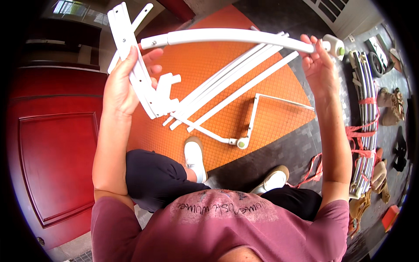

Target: The person connects white metal frame pieces by hand and aligns the parts on a textured floor mat.

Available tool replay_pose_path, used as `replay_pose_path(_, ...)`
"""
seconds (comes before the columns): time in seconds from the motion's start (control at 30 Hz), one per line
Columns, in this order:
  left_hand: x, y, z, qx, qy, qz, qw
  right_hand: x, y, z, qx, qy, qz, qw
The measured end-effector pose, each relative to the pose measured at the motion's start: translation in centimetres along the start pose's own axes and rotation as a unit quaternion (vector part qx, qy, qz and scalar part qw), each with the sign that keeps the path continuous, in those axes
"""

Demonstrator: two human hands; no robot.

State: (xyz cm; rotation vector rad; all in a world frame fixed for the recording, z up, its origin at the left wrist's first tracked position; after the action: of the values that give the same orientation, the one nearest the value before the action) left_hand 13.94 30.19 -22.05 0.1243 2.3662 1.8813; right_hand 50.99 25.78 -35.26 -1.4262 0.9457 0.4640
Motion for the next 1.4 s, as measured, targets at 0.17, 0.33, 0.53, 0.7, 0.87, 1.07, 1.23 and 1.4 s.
replay_pose_path(0.17, -1.0, 0.9, -0.4, -0.014, -0.045, -0.056, 0.997, 3.1, 3.0, 1.0, -0.055, 0.058, 0.056, 0.995)
replay_pose_path(0.33, -2.6, 1.2, -0.1, 0.002, -0.057, -0.023, 0.998, 6.2, 3.3, 1.6, -0.055, 0.091, 0.063, 0.992)
replay_pose_path(0.53, -1.0, -0.2, -0.2, -0.007, -0.04, 0.006, 0.999, 9.6, 2.3, 2.0, -0.03, 0.16, 0.076, 0.984)
replay_pose_path(0.7, -1.6, 0.5, -0.2, -0.023, -0.01, 0.025, 0.999, 9.9, 0.5, 1.5, -0.049, 0.17, 0.089, 0.98)
replay_pose_path(0.87, -1.3, 0.3, -0.1, -0.013, -0.009, 0.021, 1.0, 8.8, 1.4, 1.5, -0.018, 0.168, 0.031, 0.985)
replay_pose_path(1.07, -1.1, -0.1, 0.4, -0.002, -0.034, 0.044, 0.998, 8.5, 1.8, 1.4, -0.026, 0.197, 0.028, 0.98)
replay_pose_path(1.23, -0.9, -1.0, 1.3, -0.001, -0.037, 0.1, 0.994, 8.8, 1.7, 1.6, -0.017, 0.195, 0.027, 0.98)
replay_pose_path(1.4, -0.6, -1.6, 2.8, 0.004, -0.043, 0.119, 0.992, 8.2, 2.0, 1.7, -0.035, 0.169, 0.043, 0.984)
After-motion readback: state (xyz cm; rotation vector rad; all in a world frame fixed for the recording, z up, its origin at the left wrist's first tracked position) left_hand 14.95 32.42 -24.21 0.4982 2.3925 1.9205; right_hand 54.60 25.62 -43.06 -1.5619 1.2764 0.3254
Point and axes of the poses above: each hand's wrist, its own z-axis towards the middle knuckle, its own x-axis out of the back of the hand, y = z × x, the point moved 5 cm from there along z, towards the middle knuckle, and after that the axes turned 4 degrees about z, right-handed, at the moved point
